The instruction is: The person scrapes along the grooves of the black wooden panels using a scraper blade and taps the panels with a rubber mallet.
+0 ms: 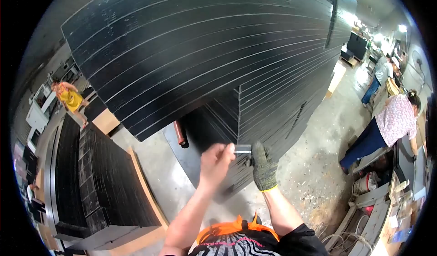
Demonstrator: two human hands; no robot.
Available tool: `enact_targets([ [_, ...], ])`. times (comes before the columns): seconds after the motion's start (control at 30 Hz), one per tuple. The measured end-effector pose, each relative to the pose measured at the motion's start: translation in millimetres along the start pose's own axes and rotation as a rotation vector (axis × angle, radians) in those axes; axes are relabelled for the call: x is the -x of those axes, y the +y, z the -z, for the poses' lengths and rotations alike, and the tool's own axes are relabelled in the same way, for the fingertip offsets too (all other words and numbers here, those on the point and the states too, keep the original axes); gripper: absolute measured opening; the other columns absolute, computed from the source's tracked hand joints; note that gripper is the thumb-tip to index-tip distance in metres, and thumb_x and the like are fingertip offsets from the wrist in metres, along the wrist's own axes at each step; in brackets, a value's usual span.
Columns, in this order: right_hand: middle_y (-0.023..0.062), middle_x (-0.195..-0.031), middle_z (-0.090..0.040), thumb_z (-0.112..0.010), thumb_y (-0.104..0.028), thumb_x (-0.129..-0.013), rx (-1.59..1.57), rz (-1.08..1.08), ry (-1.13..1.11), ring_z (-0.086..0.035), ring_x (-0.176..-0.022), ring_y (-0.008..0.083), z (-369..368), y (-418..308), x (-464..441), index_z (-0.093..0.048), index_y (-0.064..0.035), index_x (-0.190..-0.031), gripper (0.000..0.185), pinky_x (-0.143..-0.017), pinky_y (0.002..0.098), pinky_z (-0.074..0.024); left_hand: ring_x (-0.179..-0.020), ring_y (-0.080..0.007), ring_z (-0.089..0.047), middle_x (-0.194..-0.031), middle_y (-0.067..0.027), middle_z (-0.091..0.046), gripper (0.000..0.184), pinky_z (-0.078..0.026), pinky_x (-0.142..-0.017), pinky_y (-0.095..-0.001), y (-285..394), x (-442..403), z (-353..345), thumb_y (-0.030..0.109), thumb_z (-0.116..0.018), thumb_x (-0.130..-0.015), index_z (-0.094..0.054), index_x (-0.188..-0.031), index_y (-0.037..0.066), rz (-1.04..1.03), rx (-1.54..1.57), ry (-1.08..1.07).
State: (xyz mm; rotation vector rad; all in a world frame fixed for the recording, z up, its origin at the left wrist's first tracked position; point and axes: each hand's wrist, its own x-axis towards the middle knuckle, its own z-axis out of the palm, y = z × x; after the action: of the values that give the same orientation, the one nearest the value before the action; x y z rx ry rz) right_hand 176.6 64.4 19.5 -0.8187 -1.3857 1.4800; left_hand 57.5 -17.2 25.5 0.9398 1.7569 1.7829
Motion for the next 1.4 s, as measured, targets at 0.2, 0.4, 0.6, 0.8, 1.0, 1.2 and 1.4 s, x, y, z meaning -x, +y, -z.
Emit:
enact_targets([
  [0.2,0.0025,-0.056,-0.058,-0.059,-0.034,-0.094,-0.178,0.168,-0.07,-0.053,-0.05,0.0102,-22,-73,-20,-0.062,-0.0027,-0.072,0.039,-0.048,0.0269,-0.0412,-0.054,-0.0046,-0.048,-0.066,-0.0017,-0.062,0.03,-0.039,-0.051,-0.0209,75,-27,5,0.026,-0.065,-0.091,-0.06,-0.071,0.005,-0.105,0.09,0.036],
  [0.4,0.0028,-0.055,-0.057,-0.059,-0.029,-0.093,-0.068,-0.08,-0.023,-0.053,-0.051,0.0123,-1,27,6,-0.061,-0.0033,-0.069,0.035,-0.049,0.0296,-0.0414,-0.053,-0.0051,-0.05,-0.06,-0.0011,-0.063,0.036,-0.04,-0.052,-0.0247,-15,4,4,0.033,-0.066,-0.09,-0.064,-0.07,0.002,0.033,-0.381,0.063],
  [0.6,0.0031,-0.056,-0.056,-0.059,-0.027,-0.094,0.0,0.203,-0.052,-0.052,-0.052,0.0123,-9,-44,2,-0.061,-0.0044,-0.07,0.033,-0.05,0.0299,-0.041,-0.051,-0.0031,-0.044,-0.066,-0.0003,-0.061,0.03,-0.035,-0.047,-0.0195,49,-6,8,0.028,-0.062,-0.093,-0.062,-0.075,0.003,-0.095,-0.04,0.047],
  [0.8,0.0018,-0.061,-0.058,-0.059,-0.03,-0.094,-0.154,-0.166,-0.101,-0.051,-0.052,0.0089,2,18,-7,-0.063,-0.0045,-0.076,0.032,-0.048,0.0249,-0.0385,-0.051,-0.0063,-0.047,-0.053,0.0001,-0.058,0.035,-0.038,-0.049,-0.0267,5,5,-2,0.027,-0.069,-0.087,-0.062,-0.062,0.003,-0.067,-0.294,0.18],
  [1.0,0.0023,-0.06,-0.058,-0.059,-0.032,-0.095,-0.079,0.067,-0.119,-0.052,-0.049,0.0096,4,-51,2,-0.062,-0.0052,-0.076,0.033,-0.047,0.0244,-0.0401,-0.054,-0.0025,-0.044,-0.058,0.0046,-0.056,0.028,-0.033,-0.05,-0.0218,49,-12,-4,0.026,-0.068,-0.088,-0.066,-0.07,0.006,-0.198,-0.102,0.128],
  [1.2,0.0017,-0.057,-0.056,-0.061,-0.029,-0.093,-0.181,0.007,-0.172,-0.053,-0.049,0.0091,-9,-79,-19,-0.06,-0.0033,-0.075,0.031,-0.045,0.0256,-0.0423,-0.057,-0.0056,-0.051,-0.061,-0.0026,-0.062,0.027,-0.041,-0.055,-0.023,85,-19,1,0.021,-0.068,-0.087,-0.064,-0.071,-0.001,-0.133,-0.131,0.174],
  [1.4,0.0015,-0.057,-0.057,-0.06,-0.033,-0.093,-0.118,0.021,-0.211,-0.053,-0.051,0.0098,-5,-43,-8,-0.06,-0.0047,-0.072,0.035,-0.047,0.0277,-0.0412,-0.054,-0.006,-0.048,-0.063,-0.0005,-0.062,0.027,-0.037,-0.053,-0.0219,56,-16,2,0.023,-0.069,-0.087,-0.063,-0.071,0.002,-0.112,-0.038,0.166],
])
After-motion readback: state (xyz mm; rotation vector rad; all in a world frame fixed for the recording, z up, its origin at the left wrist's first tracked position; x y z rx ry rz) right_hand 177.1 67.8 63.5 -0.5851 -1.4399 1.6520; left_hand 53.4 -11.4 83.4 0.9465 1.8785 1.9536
